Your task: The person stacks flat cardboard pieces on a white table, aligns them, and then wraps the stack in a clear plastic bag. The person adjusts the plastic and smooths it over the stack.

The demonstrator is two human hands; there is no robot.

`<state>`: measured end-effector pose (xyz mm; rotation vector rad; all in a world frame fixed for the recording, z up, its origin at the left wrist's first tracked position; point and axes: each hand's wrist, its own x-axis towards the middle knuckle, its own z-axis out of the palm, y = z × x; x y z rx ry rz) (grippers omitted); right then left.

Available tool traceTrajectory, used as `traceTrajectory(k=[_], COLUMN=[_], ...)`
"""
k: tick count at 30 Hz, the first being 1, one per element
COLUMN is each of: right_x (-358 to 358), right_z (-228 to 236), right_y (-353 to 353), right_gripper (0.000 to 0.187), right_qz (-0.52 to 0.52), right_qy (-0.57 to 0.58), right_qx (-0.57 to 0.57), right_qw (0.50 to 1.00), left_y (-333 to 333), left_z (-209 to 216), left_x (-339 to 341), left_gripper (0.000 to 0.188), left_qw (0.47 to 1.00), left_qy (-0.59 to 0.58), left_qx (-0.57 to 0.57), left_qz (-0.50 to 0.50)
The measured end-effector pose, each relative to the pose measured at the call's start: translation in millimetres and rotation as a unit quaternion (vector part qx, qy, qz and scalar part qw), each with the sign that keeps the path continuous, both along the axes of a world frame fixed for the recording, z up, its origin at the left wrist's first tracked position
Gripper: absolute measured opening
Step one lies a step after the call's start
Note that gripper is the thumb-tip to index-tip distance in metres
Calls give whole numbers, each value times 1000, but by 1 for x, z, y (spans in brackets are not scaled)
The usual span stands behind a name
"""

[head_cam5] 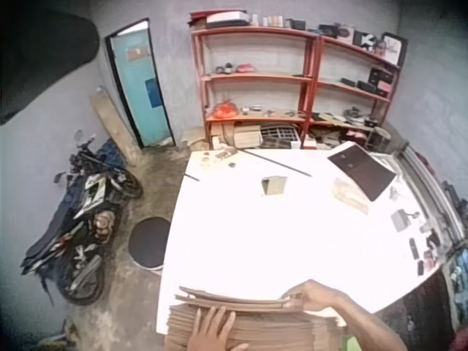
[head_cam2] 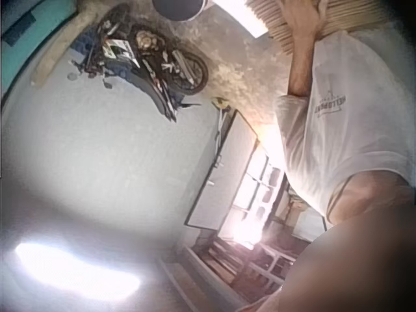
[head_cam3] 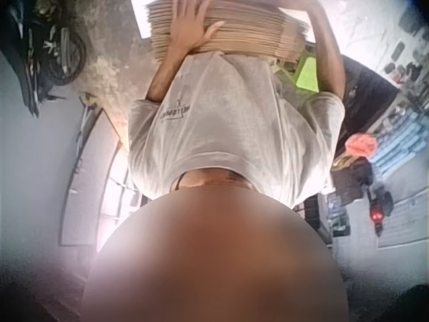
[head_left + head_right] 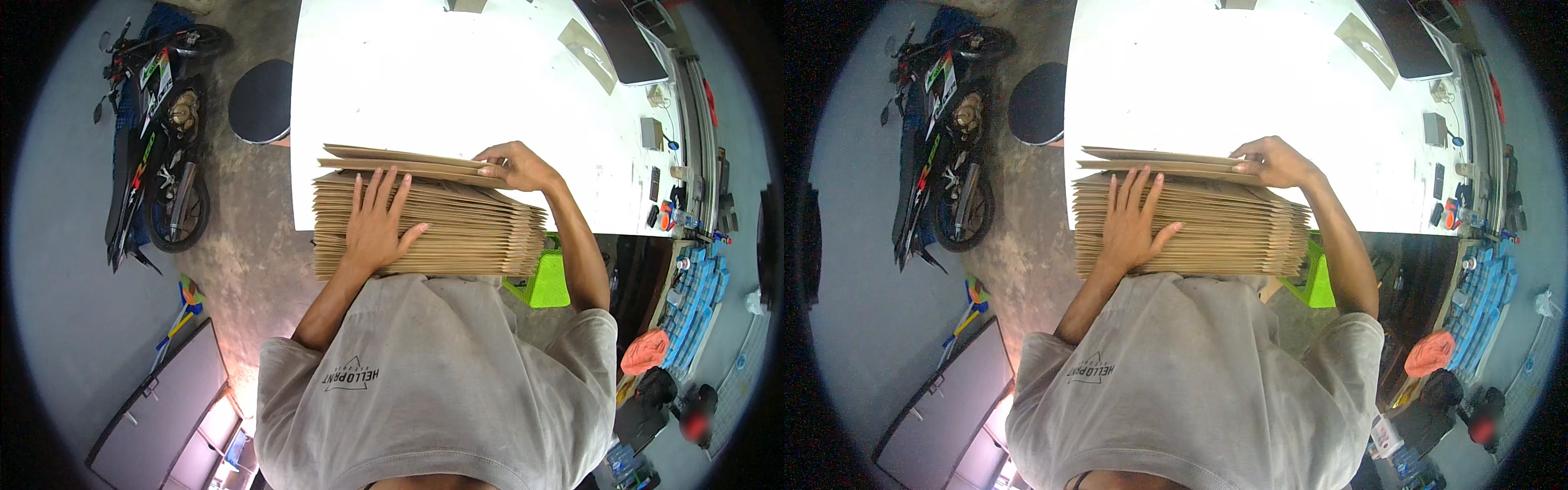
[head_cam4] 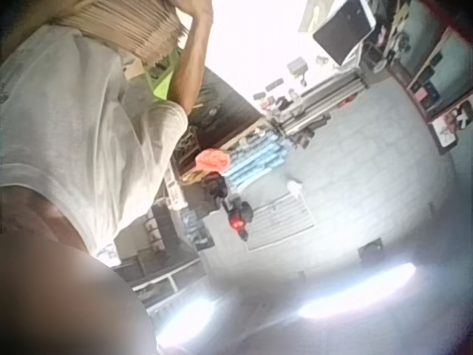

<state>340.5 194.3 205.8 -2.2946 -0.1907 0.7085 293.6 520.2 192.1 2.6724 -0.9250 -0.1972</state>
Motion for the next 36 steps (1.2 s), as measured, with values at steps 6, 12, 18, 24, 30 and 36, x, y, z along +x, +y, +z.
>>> traceTrajectory(k=[6,12,18,24,30,36], right_x=[26,29,24,26,23,27], right_z=[26,-24,-31,0,-11,9], right_y=[0,10,53,71,53,81], right_gripper=[18,18,61,51,75,38], right_qz=[-41,-7,3,83,56,53], right_qy=[-286,-425,-18,57,-77,-13], right_qx=[-148,-125,60,69,36,-44], right_qw=[946,897,998,993,995,998], left_y=[4,1,2,4,0,7], left_z=[2,1,-1,-5,-1,4], left_x=[1,-1,0,-6,-1,-11], left_gripper=[81,82,81,76,69,67], left_qw=[999,999,999,996,995,998], left_qy=[-20,-35,-28,-40,-53,-23], left_qx=[-24,-39,-41,-69,-77,-50], left_qz=[11,8,9,30,23,18])
